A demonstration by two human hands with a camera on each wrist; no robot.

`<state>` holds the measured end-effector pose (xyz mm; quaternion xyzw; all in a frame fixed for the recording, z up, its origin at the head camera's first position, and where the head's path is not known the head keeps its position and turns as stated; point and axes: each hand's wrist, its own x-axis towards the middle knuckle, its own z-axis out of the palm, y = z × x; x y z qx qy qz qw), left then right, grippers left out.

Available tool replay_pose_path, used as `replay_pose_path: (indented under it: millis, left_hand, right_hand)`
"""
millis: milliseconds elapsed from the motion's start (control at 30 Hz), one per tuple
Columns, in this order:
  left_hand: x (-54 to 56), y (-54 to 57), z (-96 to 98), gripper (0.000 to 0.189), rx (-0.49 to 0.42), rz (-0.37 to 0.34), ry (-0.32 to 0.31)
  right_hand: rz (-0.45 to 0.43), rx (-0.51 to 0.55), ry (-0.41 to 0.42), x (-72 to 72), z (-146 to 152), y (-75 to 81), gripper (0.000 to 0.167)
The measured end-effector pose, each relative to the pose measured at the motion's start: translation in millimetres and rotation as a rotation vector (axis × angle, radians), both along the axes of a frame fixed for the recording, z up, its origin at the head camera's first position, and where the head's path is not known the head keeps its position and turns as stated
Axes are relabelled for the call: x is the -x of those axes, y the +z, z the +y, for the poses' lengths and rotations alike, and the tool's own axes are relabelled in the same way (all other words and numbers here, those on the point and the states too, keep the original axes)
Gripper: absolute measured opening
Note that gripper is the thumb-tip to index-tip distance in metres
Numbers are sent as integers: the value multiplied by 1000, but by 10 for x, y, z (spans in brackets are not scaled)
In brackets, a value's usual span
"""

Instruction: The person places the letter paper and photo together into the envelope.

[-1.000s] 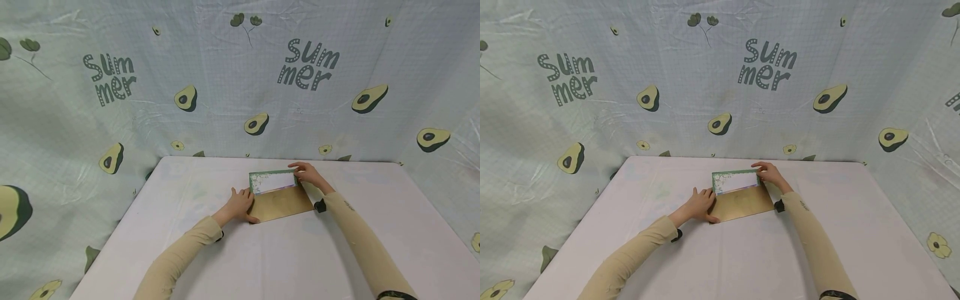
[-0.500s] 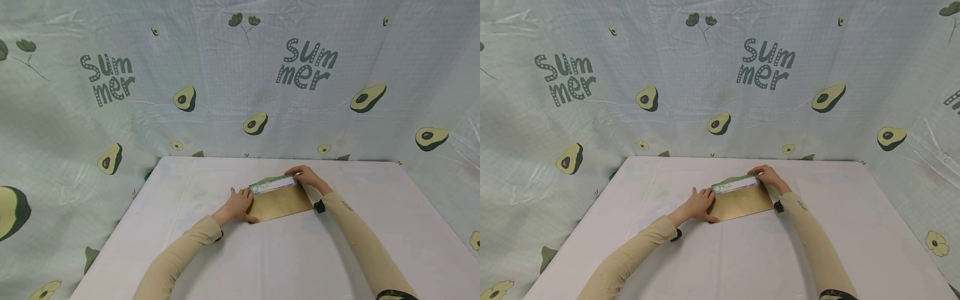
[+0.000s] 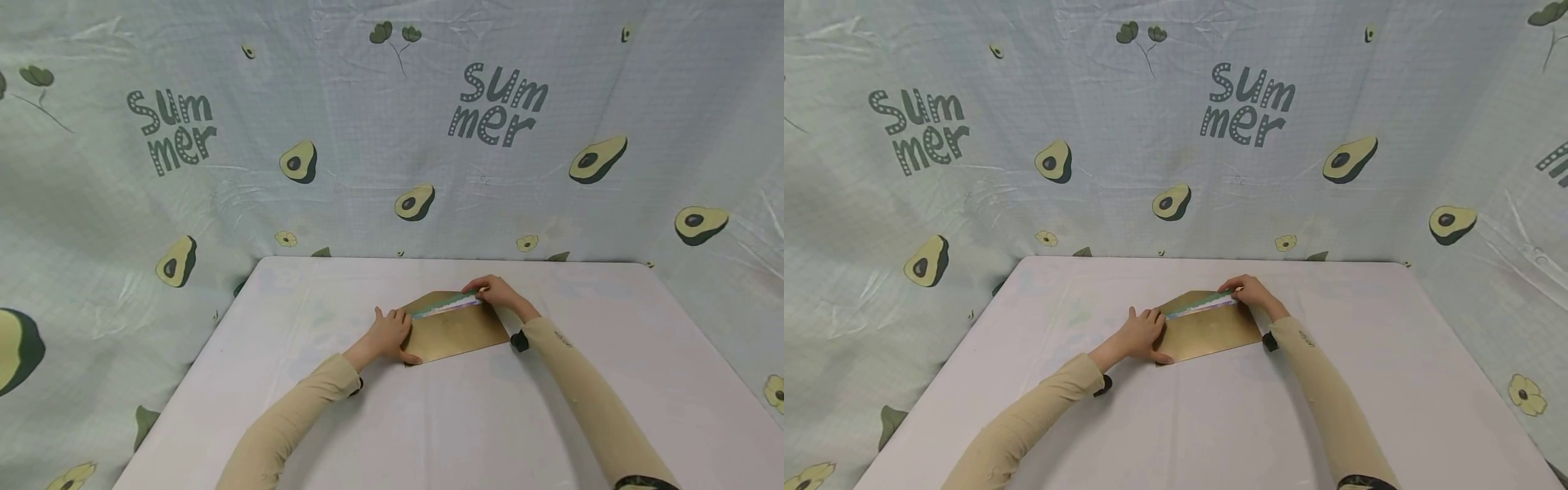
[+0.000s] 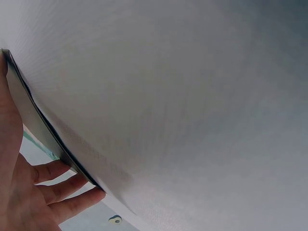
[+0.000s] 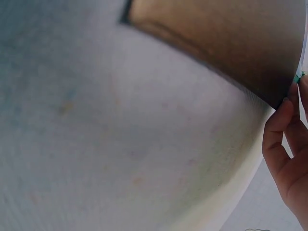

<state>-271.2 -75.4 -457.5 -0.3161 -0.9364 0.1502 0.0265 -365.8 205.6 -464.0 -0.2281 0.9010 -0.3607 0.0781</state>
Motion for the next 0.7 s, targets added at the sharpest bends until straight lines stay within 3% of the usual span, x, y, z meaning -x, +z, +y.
replay_pose_path:
  millis: [333, 500, 600, 700]
  left_hand:
    - [-3, -16, 4, 95, -3, 0, 7]
    - [-1, -6, 4, 95, 2, 3, 6]
    - [-3, -1, 2, 94, -6, -5, 8]
    - [-9, 0, 2, 94, -12, -13, 10]
  right_hand:
    - [21, -22, -8, -3, -8, -44, 31]
    - [64, 20, 67, 60, 29, -88, 25]
    - [67, 28, 86, 62, 8, -65, 20]
    - [37, -20, 43, 25, -52, 7, 19]
